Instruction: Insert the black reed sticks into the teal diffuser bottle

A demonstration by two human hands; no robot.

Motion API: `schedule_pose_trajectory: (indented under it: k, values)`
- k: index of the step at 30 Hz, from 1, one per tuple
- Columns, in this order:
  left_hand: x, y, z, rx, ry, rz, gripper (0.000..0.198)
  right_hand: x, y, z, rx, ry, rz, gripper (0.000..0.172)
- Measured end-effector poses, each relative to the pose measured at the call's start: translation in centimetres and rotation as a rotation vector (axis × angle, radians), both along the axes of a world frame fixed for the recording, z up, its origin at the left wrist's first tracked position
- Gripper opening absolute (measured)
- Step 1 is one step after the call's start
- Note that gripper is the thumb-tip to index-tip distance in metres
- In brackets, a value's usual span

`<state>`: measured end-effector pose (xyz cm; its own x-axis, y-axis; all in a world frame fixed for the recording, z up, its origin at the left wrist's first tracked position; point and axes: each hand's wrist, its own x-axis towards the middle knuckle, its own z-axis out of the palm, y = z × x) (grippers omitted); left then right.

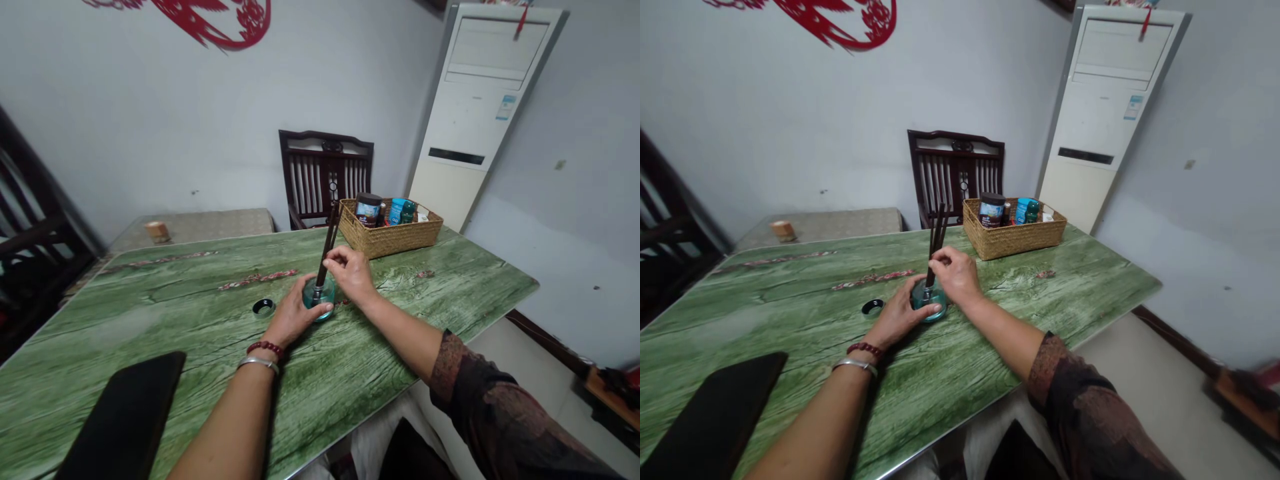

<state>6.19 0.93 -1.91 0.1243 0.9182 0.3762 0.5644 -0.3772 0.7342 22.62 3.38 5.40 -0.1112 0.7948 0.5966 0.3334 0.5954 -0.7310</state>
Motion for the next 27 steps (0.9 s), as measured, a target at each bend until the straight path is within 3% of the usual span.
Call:
schedule_pose_trajectory:
  k: [7,14,17,27]
  values:
    - [0.0,-0.3,0.3,0.009,-0.027,-0.002,0.076,1.6,-0.3,-1.9,-0.053,-0.031,-0.050,0.011]
    - [-0.1,-0.5,0.5,-0.040,-0.053,0.048,0.072,3.6,2.4,-6.6,-0.415,-0.016,-0.142,0.010]
    - [0.0,-0.7,0.7,-0.052,-0.039,0.078,0.072,3.4,2.7,-8.1,-0.456,-0.031,-0.151,0.010]
    - [0.1,-0.6,1.4,-0.130,0.015,0.136,0.070,3.1,2.4,-8.2,-0.480,0.028,-0.129,0.011]
